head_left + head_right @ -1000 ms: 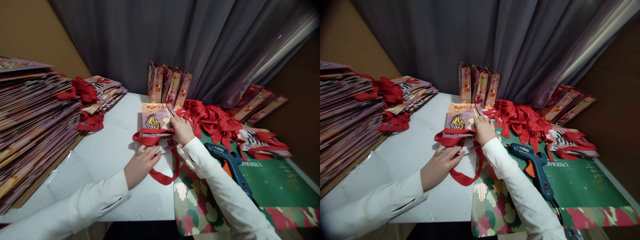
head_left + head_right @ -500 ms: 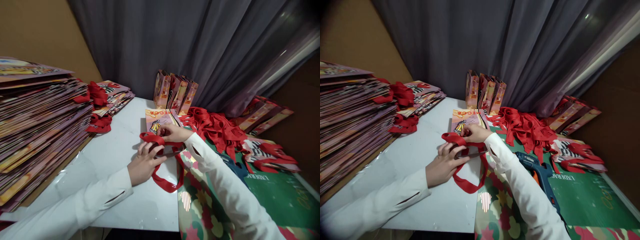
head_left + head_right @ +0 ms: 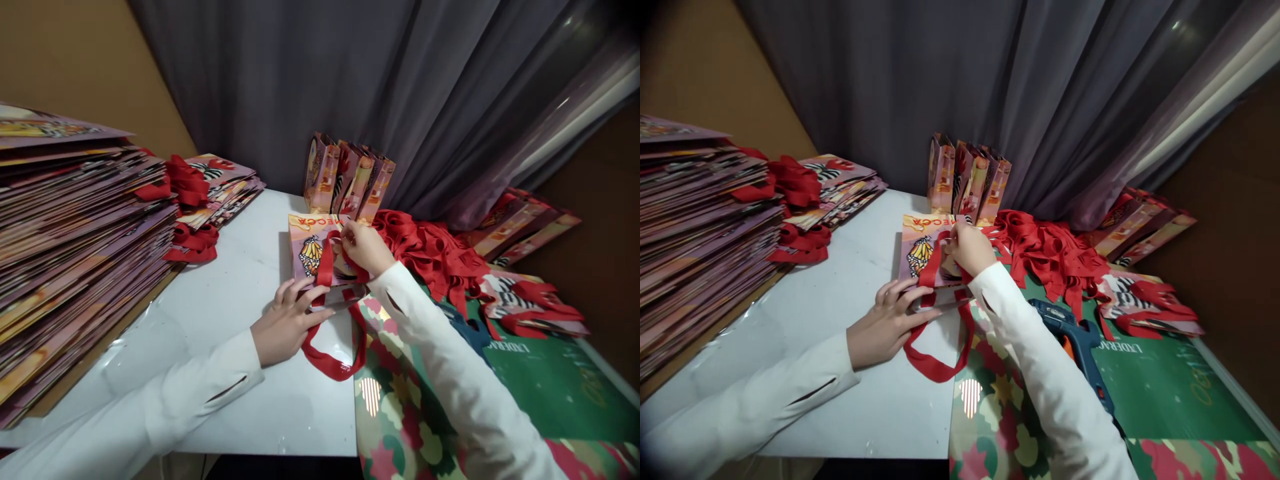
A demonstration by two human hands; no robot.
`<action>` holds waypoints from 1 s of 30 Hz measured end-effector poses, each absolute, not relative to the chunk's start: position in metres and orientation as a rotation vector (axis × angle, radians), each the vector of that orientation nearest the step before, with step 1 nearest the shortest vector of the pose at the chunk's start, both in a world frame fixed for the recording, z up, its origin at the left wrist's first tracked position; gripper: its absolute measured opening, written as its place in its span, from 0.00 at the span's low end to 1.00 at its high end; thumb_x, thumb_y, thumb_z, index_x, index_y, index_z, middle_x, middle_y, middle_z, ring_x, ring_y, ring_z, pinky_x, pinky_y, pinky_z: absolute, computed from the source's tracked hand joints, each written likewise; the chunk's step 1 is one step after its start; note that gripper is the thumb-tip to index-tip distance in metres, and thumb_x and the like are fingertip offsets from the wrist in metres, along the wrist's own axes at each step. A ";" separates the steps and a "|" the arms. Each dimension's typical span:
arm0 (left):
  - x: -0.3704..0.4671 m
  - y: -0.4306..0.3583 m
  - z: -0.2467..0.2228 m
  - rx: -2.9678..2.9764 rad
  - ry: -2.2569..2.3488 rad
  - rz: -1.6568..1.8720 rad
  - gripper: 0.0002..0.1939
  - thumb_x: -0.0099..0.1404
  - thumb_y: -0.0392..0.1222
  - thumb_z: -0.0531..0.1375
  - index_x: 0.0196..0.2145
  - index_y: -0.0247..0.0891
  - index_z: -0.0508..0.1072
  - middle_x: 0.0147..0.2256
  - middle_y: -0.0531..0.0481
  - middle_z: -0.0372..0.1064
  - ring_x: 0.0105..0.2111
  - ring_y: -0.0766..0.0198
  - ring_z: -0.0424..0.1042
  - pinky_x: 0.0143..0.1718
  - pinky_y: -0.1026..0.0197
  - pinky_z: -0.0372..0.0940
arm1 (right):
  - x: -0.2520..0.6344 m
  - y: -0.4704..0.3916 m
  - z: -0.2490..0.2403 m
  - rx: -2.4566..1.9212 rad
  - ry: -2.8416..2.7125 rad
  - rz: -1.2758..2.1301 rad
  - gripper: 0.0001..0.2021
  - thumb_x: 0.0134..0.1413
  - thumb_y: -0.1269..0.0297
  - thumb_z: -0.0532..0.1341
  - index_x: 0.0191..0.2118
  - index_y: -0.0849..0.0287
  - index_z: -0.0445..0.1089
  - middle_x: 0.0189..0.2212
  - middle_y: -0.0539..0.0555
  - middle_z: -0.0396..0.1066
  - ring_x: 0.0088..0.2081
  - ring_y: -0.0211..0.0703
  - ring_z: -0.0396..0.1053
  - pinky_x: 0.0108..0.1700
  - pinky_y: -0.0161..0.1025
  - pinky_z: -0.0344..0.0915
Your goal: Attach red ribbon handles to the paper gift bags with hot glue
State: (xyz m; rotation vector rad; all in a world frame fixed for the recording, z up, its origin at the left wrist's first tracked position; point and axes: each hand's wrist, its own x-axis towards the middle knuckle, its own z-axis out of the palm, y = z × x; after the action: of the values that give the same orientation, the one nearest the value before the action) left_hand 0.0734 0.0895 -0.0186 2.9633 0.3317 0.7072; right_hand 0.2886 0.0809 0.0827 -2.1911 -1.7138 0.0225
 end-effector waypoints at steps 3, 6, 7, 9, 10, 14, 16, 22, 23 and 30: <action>0.073 0.091 -0.020 2.974 0.324 0.677 0.25 0.57 0.31 0.58 0.51 0.51 0.72 0.59 0.47 0.54 0.61 0.46 0.46 0.58 0.40 0.47 | 0.253 0.024 0.087 -1.959 -1.756 0.103 0.08 0.60 0.67 0.53 0.35 0.56 0.69 0.30 0.54 0.73 0.32 0.45 0.70 0.35 0.39 0.62; 0.073 0.093 -0.022 2.987 0.317 0.674 0.26 0.59 0.32 0.57 0.53 0.53 0.70 0.59 0.48 0.54 0.60 0.47 0.46 0.57 0.42 0.48 | 0.210 -0.037 0.065 -1.908 -1.958 0.308 0.05 0.59 0.64 0.58 0.36 0.56 0.71 0.33 0.55 0.74 0.33 0.47 0.70 0.35 0.41 0.66; 0.073 0.093 -0.023 2.986 0.324 0.678 0.26 0.60 0.32 0.57 0.54 0.54 0.69 0.59 0.48 0.55 0.60 0.48 0.46 0.57 0.42 0.48 | 0.197 -0.053 0.053 -1.902 -2.041 0.305 0.08 0.55 0.61 0.62 0.40 0.57 0.71 0.37 0.57 0.75 0.37 0.50 0.71 0.37 0.43 0.68; 0.073 0.092 -0.023 2.985 0.346 0.686 0.26 0.61 0.31 0.56 0.55 0.54 0.69 0.59 0.49 0.55 0.61 0.49 0.45 0.57 0.43 0.48 | 0.179 -0.077 0.025 -1.943 -2.108 0.181 0.22 0.52 0.60 0.66 0.52 0.61 0.68 0.50 0.61 0.71 0.46 0.55 0.69 0.46 0.47 0.69; 0.073 0.091 -0.022 2.987 0.363 0.683 0.26 0.62 0.30 0.55 0.54 0.54 0.69 0.59 0.49 0.55 0.61 0.49 0.45 0.56 0.44 0.48 | 0.173 -0.085 0.013 -1.963 -2.112 0.115 0.26 0.52 0.61 0.66 0.55 0.63 0.65 0.55 0.61 0.68 0.50 0.57 0.68 0.49 0.48 0.69; 0.074 0.088 -0.020 3.013 0.397 0.690 0.27 0.61 0.28 0.55 0.54 0.53 0.70 0.58 0.48 0.55 0.60 0.48 0.46 0.55 0.44 0.48 | 0.164 -0.100 -0.014 -2.060 -2.028 0.027 0.25 0.54 0.68 0.63 0.58 0.65 0.63 0.55 0.61 0.68 0.51 0.56 0.68 0.50 0.48 0.71; 0.075 0.087 -0.020 3.024 0.422 0.699 0.27 0.61 0.28 0.56 0.54 0.54 0.70 0.58 0.48 0.55 0.60 0.48 0.46 0.55 0.44 0.48 | 0.165 -0.104 -0.013 -2.089 -1.979 0.071 0.24 0.54 0.70 0.62 0.57 0.65 0.64 0.52 0.61 0.70 0.48 0.55 0.70 0.48 0.47 0.72; 0.075 0.087 -0.020 3.047 0.446 0.665 0.29 0.61 0.28 0.56 0.56 0.55 0.68 0.58 0.48 0.54 0.60 0.48 0.45 0.54 0.45 0.49 | 0.171 -0.100 0.006 -2.160 -1.842 0.028 0.20 0.57 0.65 0.60 0.55 0.64 0.66 0.58 0.64 0.63 0.56 0.59 0.65 0.52 0.51 0.70; 0.075 0.088 -0.020 3.049 0.440 0.671 0.28 0.61 0.29 0.56 0.56 0.54 0.68 0.58 0.48 0.54 0.60 0.48 0.46 0.54 0.45 0.49 | 0.172 -0.096 0.007 -2.138 -1.874 0.004 0.21 0.58 0.64 0.59 0.56 0.64 0.65 0.60 0.64 0.62 0.58 0.59 0.62 0.55 0.53 0.68; 0.075 0.089 -0.021 3.042 0.420 0.732 0.28 0.61 0.28 0.56 0.55 0.53 0.69 0.57 0.46 0.55 0.60 0.48 0.46 0.52 0.47 0.48 | 0.170 -0.073 -0.007 -2.141 -1.914 0.046 0.28 0.58 0.58 0.61 0.61 0.69 0.61 0.57 0.65 0.65 0.58 0.61 0.62 0.59 0.55 0.63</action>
State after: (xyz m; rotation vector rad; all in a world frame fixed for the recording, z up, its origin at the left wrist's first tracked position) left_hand 0.0747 0.0886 -0.0213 3.0425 0.4201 0.7316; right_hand 0.1697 -0.0725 -0.0066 -2.1407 -1.9141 0.0463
